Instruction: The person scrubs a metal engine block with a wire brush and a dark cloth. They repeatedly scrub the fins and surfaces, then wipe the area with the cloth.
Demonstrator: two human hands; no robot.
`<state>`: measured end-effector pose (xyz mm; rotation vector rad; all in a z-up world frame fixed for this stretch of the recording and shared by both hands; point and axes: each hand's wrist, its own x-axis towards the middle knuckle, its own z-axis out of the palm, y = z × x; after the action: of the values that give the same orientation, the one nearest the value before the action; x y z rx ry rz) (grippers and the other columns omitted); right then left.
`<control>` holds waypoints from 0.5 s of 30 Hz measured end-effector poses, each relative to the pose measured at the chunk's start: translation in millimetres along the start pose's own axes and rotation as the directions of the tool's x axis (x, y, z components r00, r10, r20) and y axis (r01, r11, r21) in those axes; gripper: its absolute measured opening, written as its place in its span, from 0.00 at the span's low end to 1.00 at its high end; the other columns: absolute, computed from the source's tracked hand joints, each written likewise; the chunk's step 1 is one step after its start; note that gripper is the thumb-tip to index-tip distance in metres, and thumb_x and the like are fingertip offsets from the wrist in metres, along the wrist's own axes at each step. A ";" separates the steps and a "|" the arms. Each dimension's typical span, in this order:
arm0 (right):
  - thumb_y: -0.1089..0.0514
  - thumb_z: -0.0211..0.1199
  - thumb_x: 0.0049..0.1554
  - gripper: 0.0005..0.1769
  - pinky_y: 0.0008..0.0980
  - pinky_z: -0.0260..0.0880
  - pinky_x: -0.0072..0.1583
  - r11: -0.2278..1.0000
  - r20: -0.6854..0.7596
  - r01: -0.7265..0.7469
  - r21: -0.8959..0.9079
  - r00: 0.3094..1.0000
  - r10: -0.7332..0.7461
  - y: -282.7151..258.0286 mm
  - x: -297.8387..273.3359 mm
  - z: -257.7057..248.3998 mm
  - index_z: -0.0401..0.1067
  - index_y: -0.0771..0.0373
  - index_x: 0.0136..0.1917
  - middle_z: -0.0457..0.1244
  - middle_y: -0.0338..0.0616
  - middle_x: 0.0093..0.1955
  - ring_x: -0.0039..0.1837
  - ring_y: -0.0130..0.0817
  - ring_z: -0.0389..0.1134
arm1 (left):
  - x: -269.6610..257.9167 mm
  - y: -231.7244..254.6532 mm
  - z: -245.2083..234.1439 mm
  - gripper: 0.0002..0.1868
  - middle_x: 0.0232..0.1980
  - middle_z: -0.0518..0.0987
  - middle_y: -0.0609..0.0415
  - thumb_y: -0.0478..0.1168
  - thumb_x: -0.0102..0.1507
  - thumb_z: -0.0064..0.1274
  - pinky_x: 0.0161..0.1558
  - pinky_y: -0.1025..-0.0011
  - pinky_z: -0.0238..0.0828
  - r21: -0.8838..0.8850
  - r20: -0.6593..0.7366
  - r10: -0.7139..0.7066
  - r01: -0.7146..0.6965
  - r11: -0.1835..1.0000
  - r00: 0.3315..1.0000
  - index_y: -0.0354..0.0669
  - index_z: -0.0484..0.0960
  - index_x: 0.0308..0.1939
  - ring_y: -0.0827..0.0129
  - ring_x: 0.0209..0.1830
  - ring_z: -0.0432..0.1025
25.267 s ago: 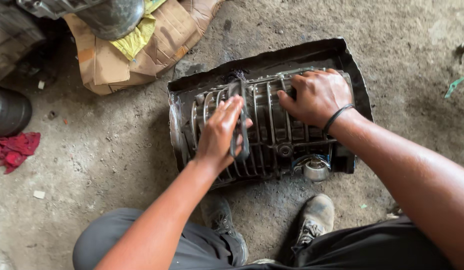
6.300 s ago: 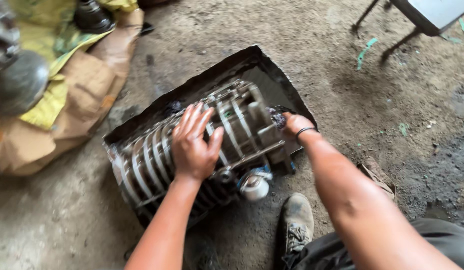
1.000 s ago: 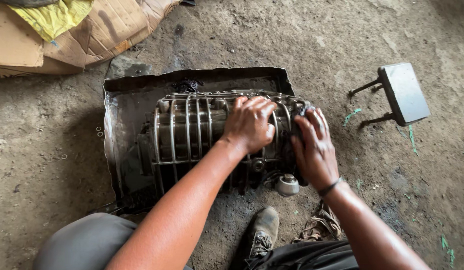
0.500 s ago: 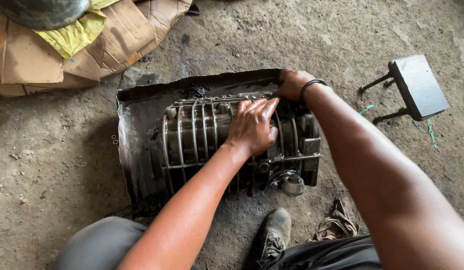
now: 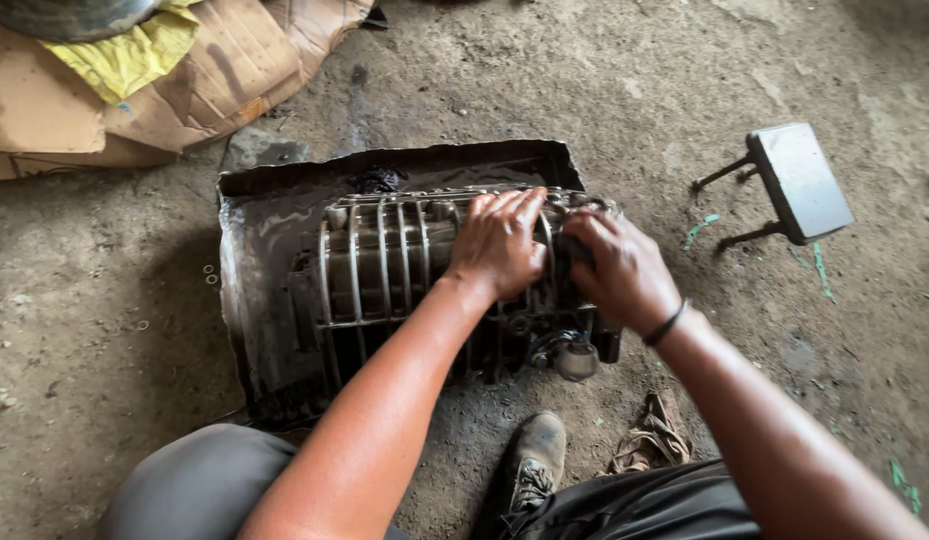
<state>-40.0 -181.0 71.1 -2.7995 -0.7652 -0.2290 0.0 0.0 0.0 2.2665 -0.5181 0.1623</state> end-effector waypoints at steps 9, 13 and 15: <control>0.64 0.61 0.53 0.25 0.51 0.62 0.65 0.995 -0.126 -0.069 0.072 0.989 0.077 -32.5 -47.8 4.7 0.68 0.65 0.64 0.63 0.58 0.63 0.63 0.57 0.63 | 0.0 -2.6 4.8 0.33 0.65 0.76 0.39 0.38 0.55 0.53 0.72 0.51 0.52 0.052 0.017 0.006 -0.007 0.999 1.000 0.35 0.72 0.65 0.52 0.68 0.68; 0.62 0.59 0.56 0.23 0.52 0.56 0.67 0.991 -0.166 -0.010 -0.131 0.986 -0.012 -3.9 -11.9 27.2 0.68 0.58 0.65 0.64 0.51 0.60 0.65 0.52 0.62 | -4.5 -4.9 11.6 0.31 0.65 0.77 0.40 0.37 0.56 0.52 0.73 0.52 0.53 0.051 -0.017 0.035 -0.034 0.998 0.999 0.35 0.73 0.64 0.52 0.69 0.68; 0.60 0.58 0.62 0.19 0.52 0.54 0.70 0.976 -0.204 -0.131 -0.175 0.974 0.094 7.5 21.0 38.2 0.67 0.59 0.67 0.64 0.53 0.59 0.67 0.52 0.61 | -4.5 -6.3 11.9 0.32 0.65 0.76 0.39 0.37 0.55 0.52 0.72 0.51 0.53 0.068 -0.020 0.051 -0.049 0.996 0.999 0.33 0.73 0.64 0.51 0.69 0.68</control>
<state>-14.8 -167.3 37.4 -2.9256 -0.5628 -0.5734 -2.0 -3.5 -13.6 2.3155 -0.5663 0.2318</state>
